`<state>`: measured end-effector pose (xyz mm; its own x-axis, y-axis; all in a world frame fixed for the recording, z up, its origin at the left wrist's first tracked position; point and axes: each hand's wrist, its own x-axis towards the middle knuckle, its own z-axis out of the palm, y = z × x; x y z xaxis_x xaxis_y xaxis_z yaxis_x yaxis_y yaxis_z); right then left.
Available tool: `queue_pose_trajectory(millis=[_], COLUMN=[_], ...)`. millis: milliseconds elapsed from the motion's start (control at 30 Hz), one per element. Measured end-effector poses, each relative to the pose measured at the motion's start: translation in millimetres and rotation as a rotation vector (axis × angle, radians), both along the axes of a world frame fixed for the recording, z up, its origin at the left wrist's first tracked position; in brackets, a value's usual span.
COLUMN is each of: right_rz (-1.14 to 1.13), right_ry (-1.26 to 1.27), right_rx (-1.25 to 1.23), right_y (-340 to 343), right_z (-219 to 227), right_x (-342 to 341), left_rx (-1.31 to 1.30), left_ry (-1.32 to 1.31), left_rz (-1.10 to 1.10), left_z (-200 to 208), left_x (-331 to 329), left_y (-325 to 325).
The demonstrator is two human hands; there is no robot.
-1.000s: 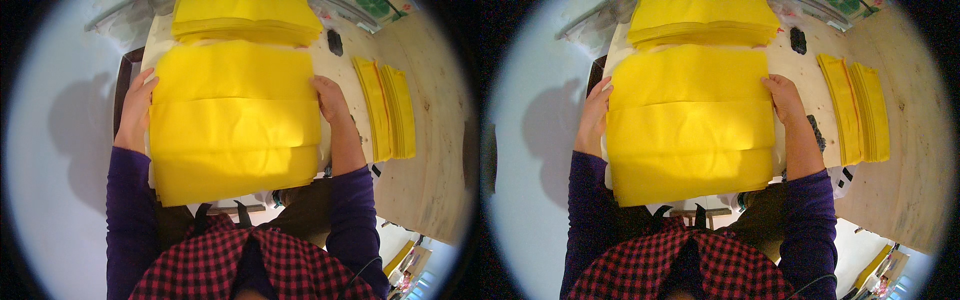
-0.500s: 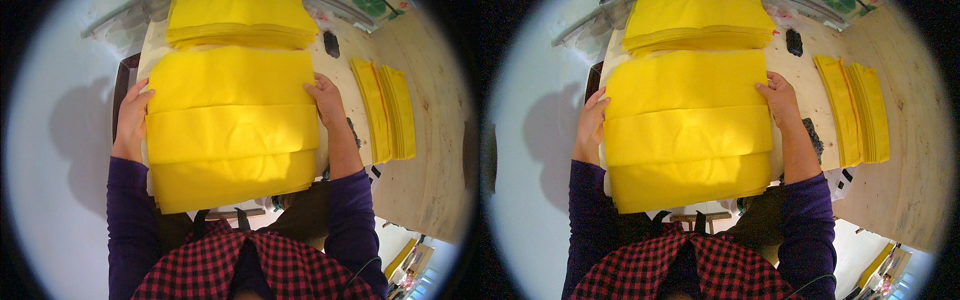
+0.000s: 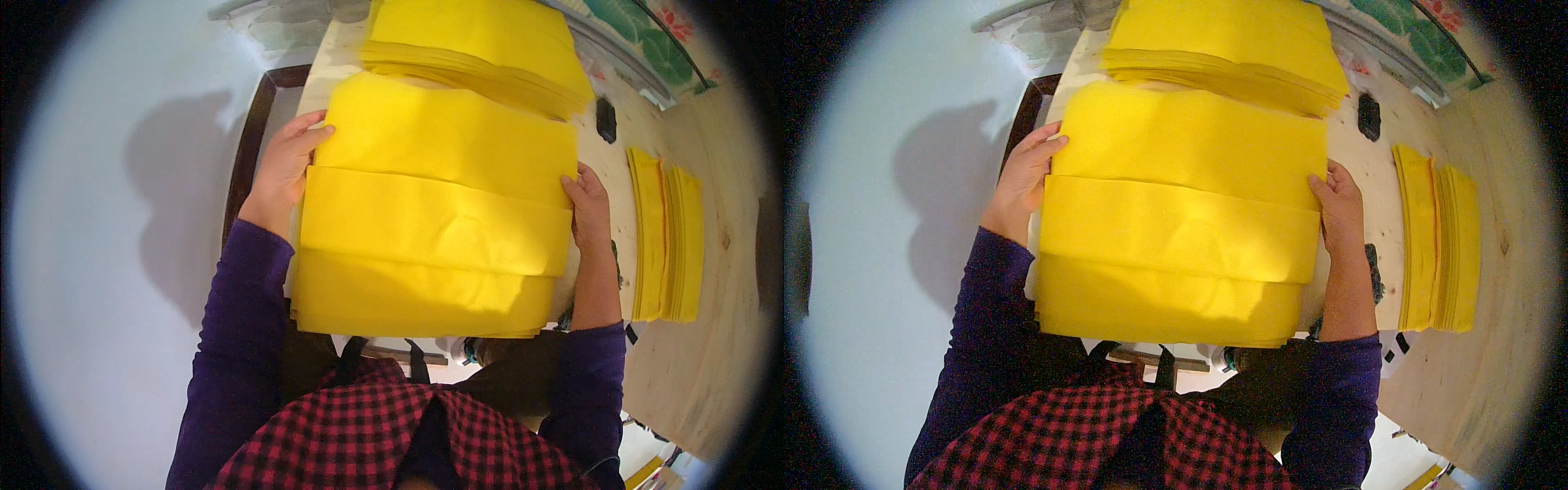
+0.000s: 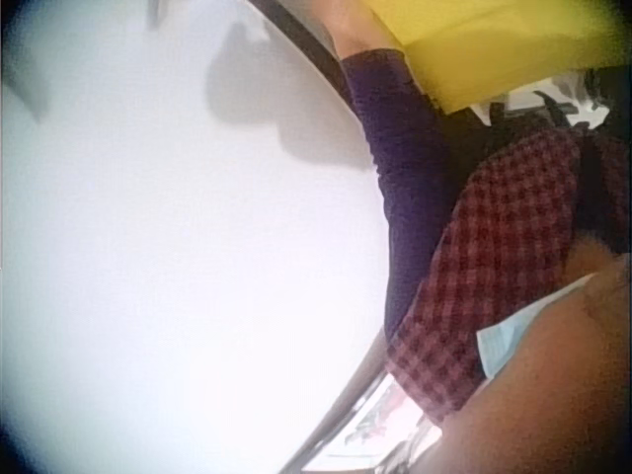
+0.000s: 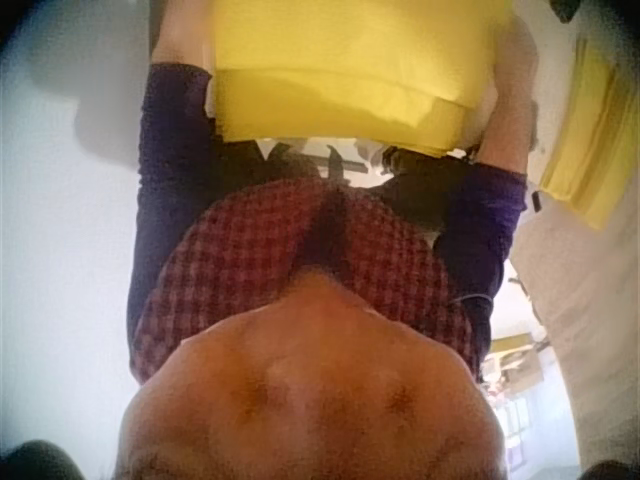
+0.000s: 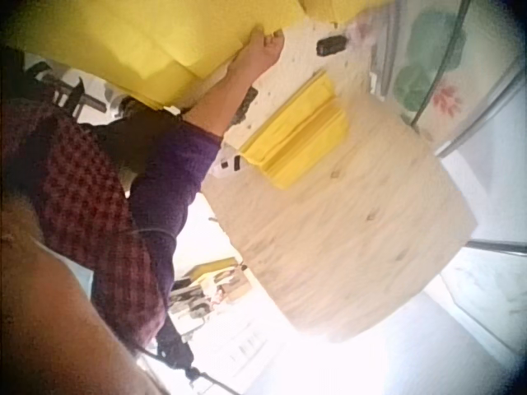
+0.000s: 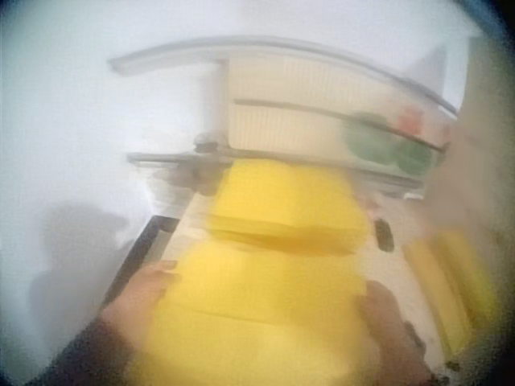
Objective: The person folds yellow fabric sheets on a wooden table, aligning edges and pressing creases by hand. They repeatedly fold, unfold, and restack the sheets, maintaining a neat pile throughout the process.
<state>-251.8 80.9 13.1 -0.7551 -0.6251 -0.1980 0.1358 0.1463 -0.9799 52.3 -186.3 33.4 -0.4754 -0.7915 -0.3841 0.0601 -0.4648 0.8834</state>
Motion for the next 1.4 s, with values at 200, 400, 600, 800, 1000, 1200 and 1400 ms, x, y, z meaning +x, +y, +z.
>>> queue_pose_trajectory(millis=[200, 400, 600, 800, 1000, 1200, 1400], right_rz=[0.002, 0.016, 0.051, 0.044, 0.097, 0.124, 0.217], right_ry=[-0.003, 0.064, 0.067, -0.038, -0.139, -0.077, -0.025], right_rx=[0.011, 0.009, 0.070, 0.053, 0.084, 0.152, 0.232], right_y=[1, -1, -2, -2, -1, 0, 7], right_z=[-5, -6, 1, 4, -5, -12, -5], right_x=[-5, -2, 1, -2, -24, -35, -31], left_rx=[-0.041, -0.086, -0.110, -0.126, -0.158, -0.180, -0.180], left_ry=[-0.049, -0.029, -0.026, -0.150, -0.341, -0.282, -0.331], left_rz=[-0.028, -0.031, -0.042, -0.105, -0.120, -0.190, -0.341], left_z=[-3, -12, -13, -8, -9, -15, -13], left_x=[-1, 1, 7, 7, 7, 22, 33], left_y=[-2, -4, -10, -8, -16, -30, -30])
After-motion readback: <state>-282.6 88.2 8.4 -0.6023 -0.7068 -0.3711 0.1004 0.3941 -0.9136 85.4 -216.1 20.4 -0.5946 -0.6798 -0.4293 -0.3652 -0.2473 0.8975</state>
